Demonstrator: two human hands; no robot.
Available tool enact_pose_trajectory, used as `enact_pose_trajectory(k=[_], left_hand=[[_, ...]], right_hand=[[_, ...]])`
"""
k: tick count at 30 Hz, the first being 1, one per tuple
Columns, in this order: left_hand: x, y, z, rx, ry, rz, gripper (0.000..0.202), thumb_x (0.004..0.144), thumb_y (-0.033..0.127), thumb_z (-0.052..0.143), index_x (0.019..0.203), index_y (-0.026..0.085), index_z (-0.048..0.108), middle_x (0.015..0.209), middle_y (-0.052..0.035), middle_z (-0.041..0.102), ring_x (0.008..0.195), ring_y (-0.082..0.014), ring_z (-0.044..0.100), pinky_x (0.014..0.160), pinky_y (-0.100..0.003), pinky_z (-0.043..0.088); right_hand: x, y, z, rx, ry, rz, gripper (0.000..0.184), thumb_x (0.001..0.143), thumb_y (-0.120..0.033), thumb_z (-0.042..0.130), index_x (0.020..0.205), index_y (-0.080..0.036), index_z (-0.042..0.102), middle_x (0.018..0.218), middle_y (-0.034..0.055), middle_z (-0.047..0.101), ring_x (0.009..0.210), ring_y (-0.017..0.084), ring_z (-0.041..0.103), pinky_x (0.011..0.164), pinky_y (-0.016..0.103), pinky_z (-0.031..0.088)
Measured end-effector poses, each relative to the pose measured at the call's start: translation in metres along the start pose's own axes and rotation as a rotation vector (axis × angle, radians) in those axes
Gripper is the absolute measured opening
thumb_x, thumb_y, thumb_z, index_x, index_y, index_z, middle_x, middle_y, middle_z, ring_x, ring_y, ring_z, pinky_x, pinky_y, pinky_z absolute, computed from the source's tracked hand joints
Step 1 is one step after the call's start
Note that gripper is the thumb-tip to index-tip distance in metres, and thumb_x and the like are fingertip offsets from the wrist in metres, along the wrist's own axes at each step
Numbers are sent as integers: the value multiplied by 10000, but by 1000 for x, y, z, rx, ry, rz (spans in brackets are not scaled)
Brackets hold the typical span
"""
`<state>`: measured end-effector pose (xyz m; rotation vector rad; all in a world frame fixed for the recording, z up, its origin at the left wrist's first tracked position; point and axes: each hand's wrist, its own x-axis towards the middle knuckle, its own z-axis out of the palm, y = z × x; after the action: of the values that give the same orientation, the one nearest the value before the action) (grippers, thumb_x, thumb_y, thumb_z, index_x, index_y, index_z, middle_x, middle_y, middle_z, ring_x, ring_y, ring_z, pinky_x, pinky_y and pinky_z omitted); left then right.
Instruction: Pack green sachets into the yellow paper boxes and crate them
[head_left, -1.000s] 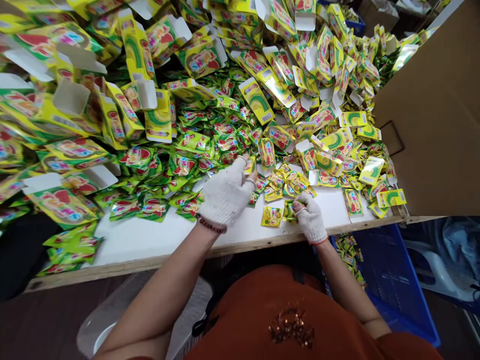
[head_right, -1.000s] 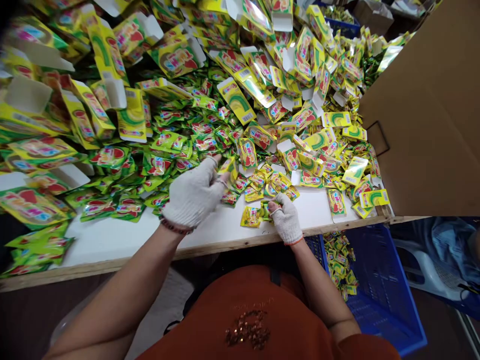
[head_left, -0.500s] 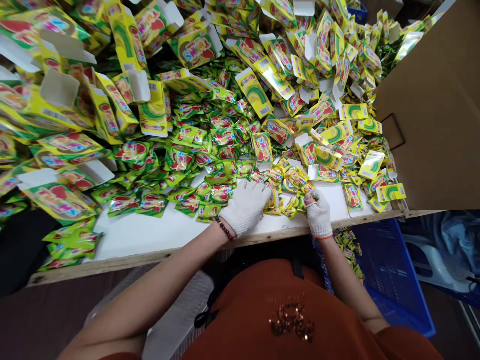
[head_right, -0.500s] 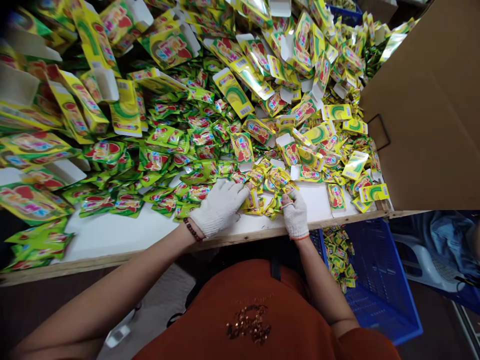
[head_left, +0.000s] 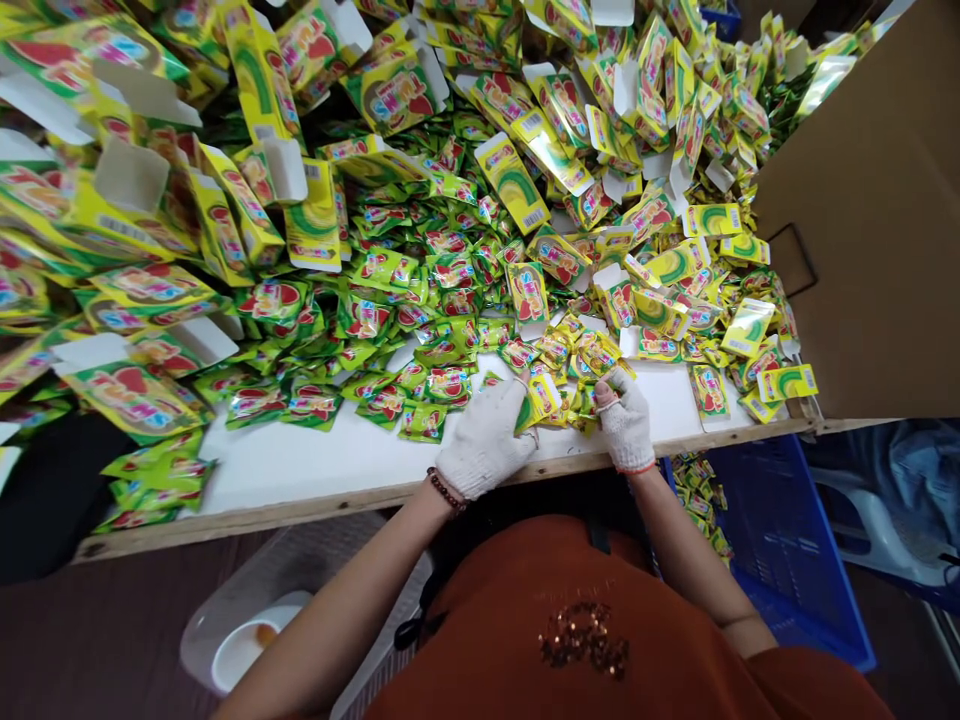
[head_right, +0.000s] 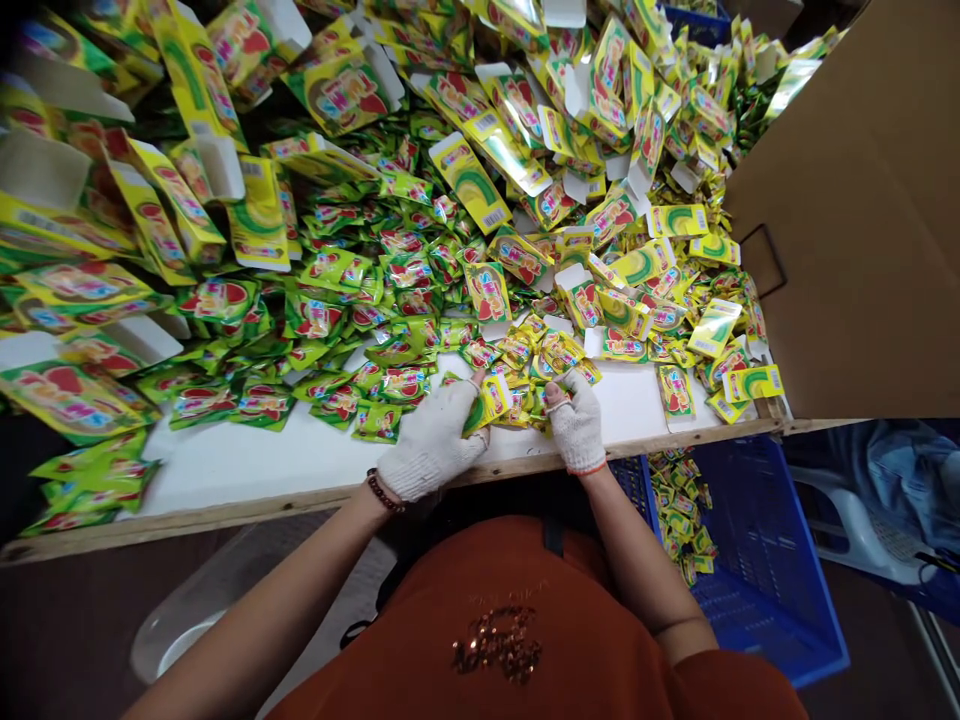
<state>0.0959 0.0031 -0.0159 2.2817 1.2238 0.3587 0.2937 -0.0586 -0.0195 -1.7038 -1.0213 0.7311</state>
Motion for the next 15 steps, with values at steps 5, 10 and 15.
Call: enact_pose_trajectory(k=[5,10,15], left_hand=[[-2,1,-8,-1001,-409,-152,539,861,486,440,1250,146,595,865,-104,718,786,-247,681,756,-387,557],[4,3,-11,-1096,-583,-239,478,849,545,494,1010,148,707,840,-142,730,807,-290,699,738,-419,572],[-3,21,-22,-301,65,-9,641,813,517,626,1348,172,552,1334,-163,602,1266,-358,530,1084,-516,406]], right_hand=[[-4,-3,-4,193,-101,103,427,848,-644,572,886,-220,540,712,-17,556,518,90,438,424,203,398],[-4,-10,-7,181,-369,108,427,797,-623,643,839,-206,563,739,-9,574,515,86,472,403,202,417],[-2,-8,5,131,-142,172,455,791,-657,610,786,-210,528,612,-42,470,504,91,434,404,198,395]])
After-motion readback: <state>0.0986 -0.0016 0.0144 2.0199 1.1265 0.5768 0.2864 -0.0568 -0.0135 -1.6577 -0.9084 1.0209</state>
